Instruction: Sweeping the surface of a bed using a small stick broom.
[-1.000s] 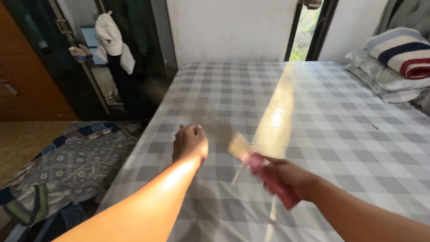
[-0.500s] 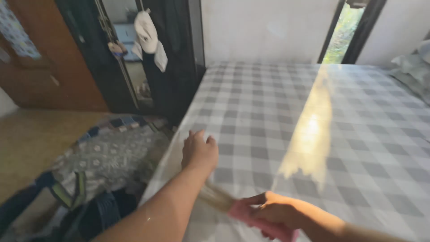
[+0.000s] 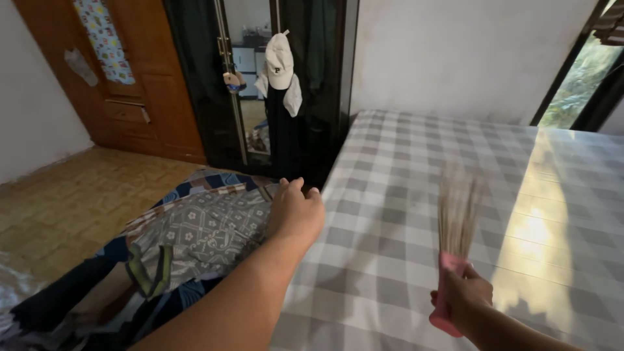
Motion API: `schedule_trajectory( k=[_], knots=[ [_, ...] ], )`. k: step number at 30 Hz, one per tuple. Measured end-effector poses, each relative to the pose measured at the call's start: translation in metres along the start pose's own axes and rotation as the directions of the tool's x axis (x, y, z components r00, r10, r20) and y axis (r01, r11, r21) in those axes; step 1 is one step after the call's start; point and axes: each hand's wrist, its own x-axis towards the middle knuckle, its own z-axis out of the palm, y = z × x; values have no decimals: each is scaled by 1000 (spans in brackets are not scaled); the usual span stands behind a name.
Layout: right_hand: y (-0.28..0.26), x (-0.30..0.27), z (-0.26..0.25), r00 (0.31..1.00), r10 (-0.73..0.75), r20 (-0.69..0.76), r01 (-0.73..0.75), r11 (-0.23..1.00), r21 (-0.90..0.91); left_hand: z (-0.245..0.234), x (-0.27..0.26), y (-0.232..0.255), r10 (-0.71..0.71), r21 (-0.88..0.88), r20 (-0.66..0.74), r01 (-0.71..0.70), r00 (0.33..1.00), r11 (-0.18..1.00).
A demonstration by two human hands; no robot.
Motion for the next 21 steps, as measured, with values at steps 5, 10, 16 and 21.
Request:
schedule_trajectory(
  k=[5,10,16,21],
  knots=[
    [60,-6,59,980,190,-58,-198,965,-173,-20,30,-15,161,25,33,-162,986,986],
    [8,-98,146,921,229,316,-85,908,-410,-76,53,-34,130,-8,201,-131,971,991],
    [-14,-102,188,993,-115,38,120,979,-165,-124,83,-69,144,-16,204,-144,968,989],
    [-28,-103,165,960,-78,-268,64,996,-61,-121,93,-87,130,-23,244,-129,961,991]
  ],
)
